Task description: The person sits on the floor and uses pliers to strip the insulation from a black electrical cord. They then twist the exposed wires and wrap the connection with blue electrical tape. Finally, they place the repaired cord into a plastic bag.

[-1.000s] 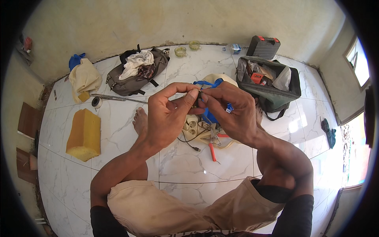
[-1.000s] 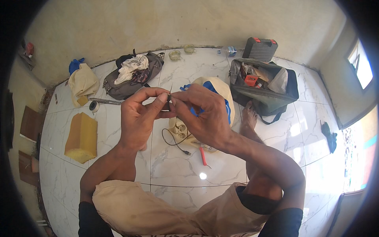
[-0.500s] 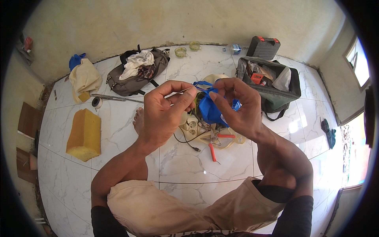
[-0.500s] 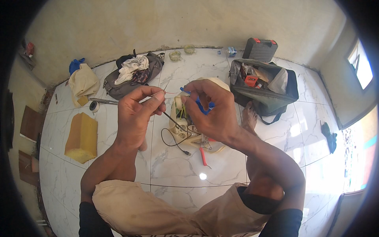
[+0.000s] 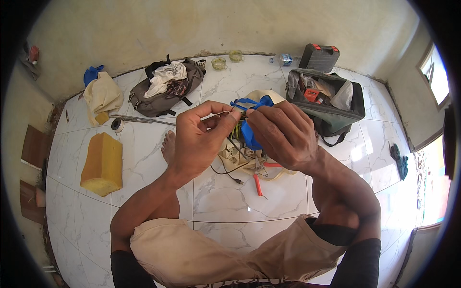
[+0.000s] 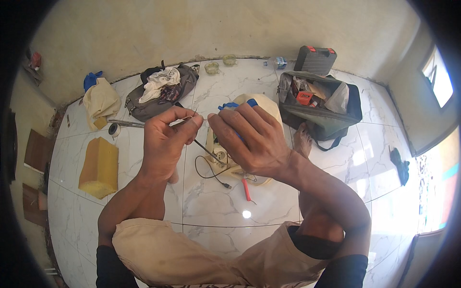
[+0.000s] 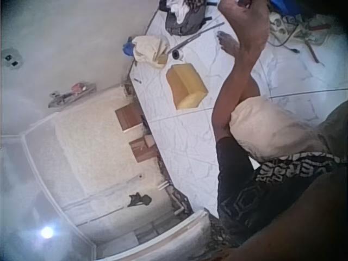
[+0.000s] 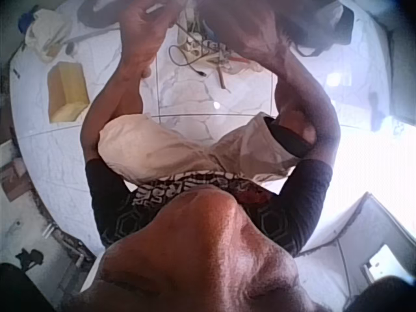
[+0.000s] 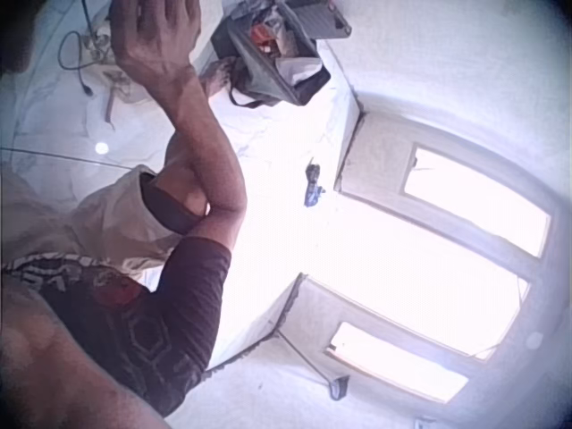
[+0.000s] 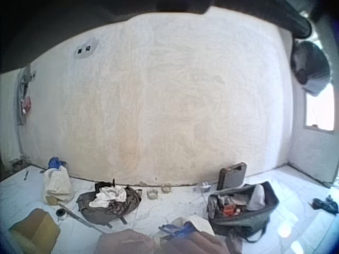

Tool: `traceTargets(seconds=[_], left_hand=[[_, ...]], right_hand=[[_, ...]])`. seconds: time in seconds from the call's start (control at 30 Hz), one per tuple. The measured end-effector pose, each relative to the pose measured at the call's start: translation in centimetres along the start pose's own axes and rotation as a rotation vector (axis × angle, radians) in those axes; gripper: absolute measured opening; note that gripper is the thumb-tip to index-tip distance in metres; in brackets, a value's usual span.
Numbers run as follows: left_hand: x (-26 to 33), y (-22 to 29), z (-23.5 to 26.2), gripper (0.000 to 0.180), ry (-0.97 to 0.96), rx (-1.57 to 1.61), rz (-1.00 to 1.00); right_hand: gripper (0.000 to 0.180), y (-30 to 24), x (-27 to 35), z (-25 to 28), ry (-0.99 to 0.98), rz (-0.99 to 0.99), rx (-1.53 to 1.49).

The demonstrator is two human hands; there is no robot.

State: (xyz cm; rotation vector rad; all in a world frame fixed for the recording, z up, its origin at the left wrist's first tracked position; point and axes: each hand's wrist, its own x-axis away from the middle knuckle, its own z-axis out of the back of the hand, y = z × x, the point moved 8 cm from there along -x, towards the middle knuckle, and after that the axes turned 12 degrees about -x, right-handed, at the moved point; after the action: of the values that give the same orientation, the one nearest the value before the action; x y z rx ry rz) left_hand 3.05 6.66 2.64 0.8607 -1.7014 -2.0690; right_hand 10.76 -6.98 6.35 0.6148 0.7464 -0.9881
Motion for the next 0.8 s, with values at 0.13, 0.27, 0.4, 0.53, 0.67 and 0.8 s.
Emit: traceTargets(seconds=[0.13, 0.27, 0.4, 0.53, 0.67, 0.8], left_hand=[[0.1, -0.2, 0.0, 0.015, -0.011, -0.029, 0.009], [0.2, -0.1, 0.0, 0.015, 0.001, -0.054, 0.008], [0.1, -0.3, -0.1, 0.012, 0.0, -0.061, 0.01], [0.1, -0.2, -0.1, 0.009, 0.023, -0.118, -0.036], [0.2, -0.5, 0.0, 0.01, 0.022, -0.149, -0.061], [0.1, -0.8, 0.0, 0.012, 0.018, -0.118, 0.029]], right_hand=[[0.049, -0.2, -0.1, -0.1, -0.035, 0.001, 0.009], [0.045, -0.2, -0.1, -0.2, -0.04, -0.016, -0.03], [0.028, 0.9, -0.1, -0.6, -0.033, -0.181, -0.189], [0.014, 3.3, 1.0, -2.0, -0.066, -0.811, -0.64], [0.016, 4.2, 3.6, -4.5, -0.023, -1.421, -1.374], [0.017, 4.5, 3.0, -3.4, -0.026, -1.22, -1.093]])
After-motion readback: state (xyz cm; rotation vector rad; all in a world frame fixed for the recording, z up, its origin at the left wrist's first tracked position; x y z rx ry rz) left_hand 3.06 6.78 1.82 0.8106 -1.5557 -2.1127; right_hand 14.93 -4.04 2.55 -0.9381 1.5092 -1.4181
